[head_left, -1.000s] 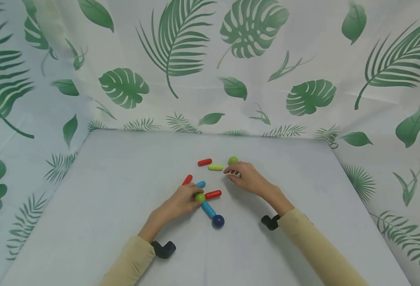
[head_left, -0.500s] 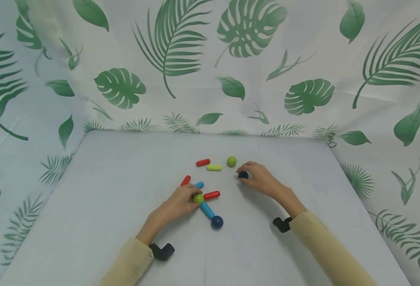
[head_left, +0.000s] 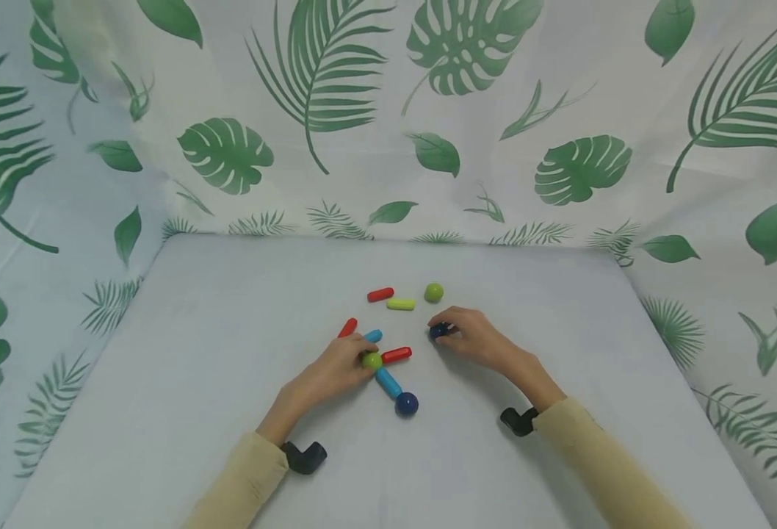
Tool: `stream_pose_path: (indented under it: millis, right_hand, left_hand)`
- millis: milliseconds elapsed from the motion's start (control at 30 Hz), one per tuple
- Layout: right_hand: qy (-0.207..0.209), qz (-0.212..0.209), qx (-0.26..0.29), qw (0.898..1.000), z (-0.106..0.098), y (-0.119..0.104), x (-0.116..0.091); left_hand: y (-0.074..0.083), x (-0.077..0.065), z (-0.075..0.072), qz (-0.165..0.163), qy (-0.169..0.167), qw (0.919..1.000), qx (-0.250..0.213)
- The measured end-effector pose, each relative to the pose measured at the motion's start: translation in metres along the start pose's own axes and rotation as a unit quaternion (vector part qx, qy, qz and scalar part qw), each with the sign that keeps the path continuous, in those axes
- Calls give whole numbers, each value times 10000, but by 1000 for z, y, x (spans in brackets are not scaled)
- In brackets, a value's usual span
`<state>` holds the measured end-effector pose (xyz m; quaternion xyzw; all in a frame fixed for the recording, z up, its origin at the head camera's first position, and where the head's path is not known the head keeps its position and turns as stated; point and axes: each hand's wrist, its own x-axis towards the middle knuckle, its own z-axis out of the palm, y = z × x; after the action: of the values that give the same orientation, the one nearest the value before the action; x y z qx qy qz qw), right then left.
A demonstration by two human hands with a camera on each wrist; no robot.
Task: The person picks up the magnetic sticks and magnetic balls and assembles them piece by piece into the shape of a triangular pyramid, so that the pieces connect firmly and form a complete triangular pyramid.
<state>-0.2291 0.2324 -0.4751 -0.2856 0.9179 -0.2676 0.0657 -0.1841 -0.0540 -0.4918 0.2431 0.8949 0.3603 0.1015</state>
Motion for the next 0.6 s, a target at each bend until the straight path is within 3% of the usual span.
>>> stream_pose_path:
  millis: [167, 267, 600]
  right_hand:
    - [-319, -104, 279, 9990, 15, -10, -3]
    - [-284, -98, 370, 9989, 18, -13, -3]
    - [-345, -99, 837, 9958, 14, -16, -1]
  left_hand:
    - [-3, -6, 5, -122, -175, 9998, -44]
    - [-3, -6, 5, -110, -143, 9998, -38]
    - [-3, 2, 0, -49, -45, 10000, -58]
